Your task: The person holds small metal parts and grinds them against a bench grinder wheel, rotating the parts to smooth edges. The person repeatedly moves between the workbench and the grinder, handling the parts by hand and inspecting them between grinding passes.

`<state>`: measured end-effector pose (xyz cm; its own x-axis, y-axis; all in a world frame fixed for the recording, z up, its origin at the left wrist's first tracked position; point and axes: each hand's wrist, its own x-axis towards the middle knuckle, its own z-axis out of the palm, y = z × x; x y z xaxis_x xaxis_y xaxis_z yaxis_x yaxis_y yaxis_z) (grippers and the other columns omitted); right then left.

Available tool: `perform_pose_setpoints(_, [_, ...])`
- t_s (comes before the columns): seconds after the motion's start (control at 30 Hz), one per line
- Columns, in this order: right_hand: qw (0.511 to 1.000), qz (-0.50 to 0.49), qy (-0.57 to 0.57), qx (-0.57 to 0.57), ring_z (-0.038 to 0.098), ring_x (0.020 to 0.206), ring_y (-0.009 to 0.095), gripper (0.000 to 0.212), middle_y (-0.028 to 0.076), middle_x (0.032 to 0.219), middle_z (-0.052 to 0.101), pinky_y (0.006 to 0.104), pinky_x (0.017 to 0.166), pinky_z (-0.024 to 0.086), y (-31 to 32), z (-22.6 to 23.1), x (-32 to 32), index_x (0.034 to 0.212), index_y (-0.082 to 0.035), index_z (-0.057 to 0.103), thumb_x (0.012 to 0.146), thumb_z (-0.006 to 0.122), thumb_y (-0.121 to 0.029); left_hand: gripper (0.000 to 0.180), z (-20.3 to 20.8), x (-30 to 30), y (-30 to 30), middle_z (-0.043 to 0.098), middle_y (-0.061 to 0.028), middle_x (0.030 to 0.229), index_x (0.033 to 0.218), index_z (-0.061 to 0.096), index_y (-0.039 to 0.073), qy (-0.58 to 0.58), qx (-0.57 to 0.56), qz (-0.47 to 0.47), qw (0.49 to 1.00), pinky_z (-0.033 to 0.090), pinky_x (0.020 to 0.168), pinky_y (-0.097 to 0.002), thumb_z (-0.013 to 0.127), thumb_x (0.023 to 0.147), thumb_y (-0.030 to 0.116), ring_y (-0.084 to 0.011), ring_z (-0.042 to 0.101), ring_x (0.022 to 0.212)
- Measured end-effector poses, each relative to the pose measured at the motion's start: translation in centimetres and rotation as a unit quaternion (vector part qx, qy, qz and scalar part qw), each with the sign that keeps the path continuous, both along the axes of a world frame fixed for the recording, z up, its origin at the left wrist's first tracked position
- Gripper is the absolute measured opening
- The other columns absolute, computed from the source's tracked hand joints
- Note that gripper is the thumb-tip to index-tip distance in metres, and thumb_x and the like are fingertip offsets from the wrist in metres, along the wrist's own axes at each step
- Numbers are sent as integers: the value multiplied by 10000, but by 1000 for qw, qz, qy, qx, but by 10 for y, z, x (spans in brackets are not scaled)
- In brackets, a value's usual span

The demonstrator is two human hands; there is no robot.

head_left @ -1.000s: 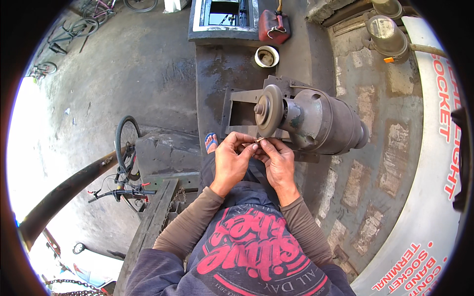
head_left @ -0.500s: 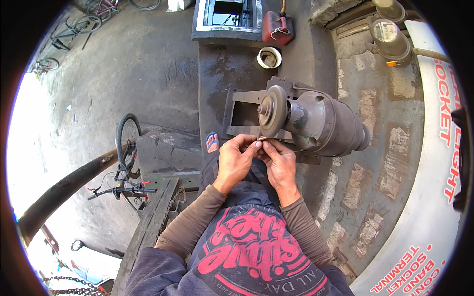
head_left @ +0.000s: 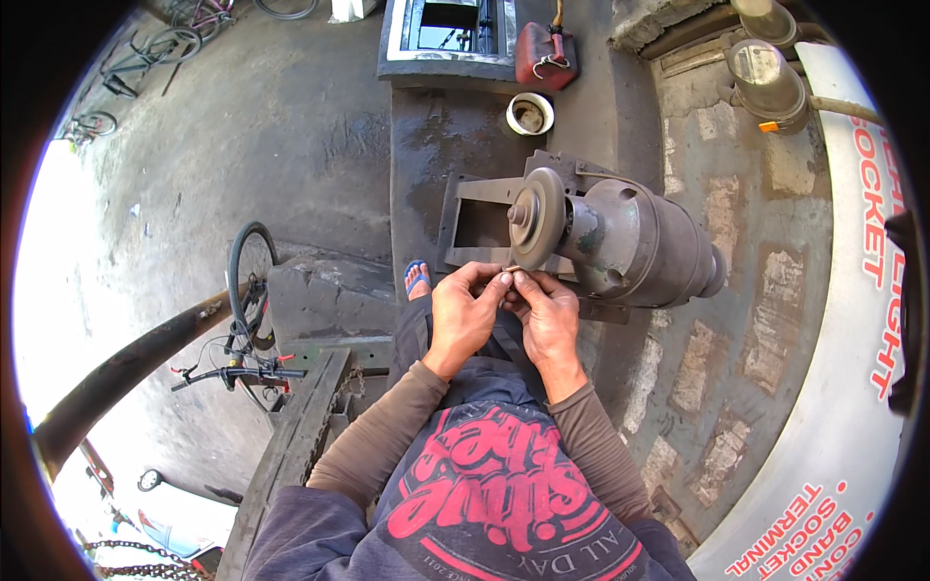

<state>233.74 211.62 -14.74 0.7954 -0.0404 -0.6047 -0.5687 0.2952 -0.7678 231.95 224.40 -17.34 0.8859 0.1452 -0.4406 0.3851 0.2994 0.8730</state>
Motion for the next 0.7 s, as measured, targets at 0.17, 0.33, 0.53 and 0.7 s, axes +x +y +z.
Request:
perform_pose_setpoints(0.17, [1000, -6, 4, 28, 675, 748, 138, 162, 72, 915, 734, 280, 687, 568, 1, 2, -1, 1073, 36, 734, 988, 707, -99, 197, 6, -2, 2, 764, -73, 886, 1105, 727, -50, -11, 10, 5, 1000, 569, 687, -252, 727, 974, 98, -91, 699, 751])
perform_pose_setpoints(0.33, [996, -35, 14, 82, 681, 782, 148, 179, 76, 961, 733, 302, 722, 590, -5, -3, -2, 1113, 32, 720, 995, 699, -102, 185, 9, 2, -4, 760, -76, 856, 1105, 726, -47, -25, 11, 8, 1000, 569, 681, -248, 728, 969, 78, -86, 694, 733])
perform_pose_setpoints(0.53, [996, -38, 15, 83, 685, 800, 153, 191, 81, 972, 735, 317, 734, 591, -7, -2, 1, 1131, 35, 713, 995, 698, -98, 176, 9, 3, -8, 759, -86, 846, 1104, 725, -42, -28, 31, 19, 999, 571, 675, -259, 720, 963, 62, -93, 697, 718])
perform_pose_setpoints(0.7, [996, -11, 16, 88, 683, 843, 163, 200, 78, 990, 726, 328, 782, 580, -6, 0, -1, 1121, 24, 703, 995, 702, -132, 178, 20, 0, 2, 763, -107, 889, 1107, 723, -34, -91, 157, -13, 983, 576, 685, -281, 721, 952, 55, -121, 716, 750])
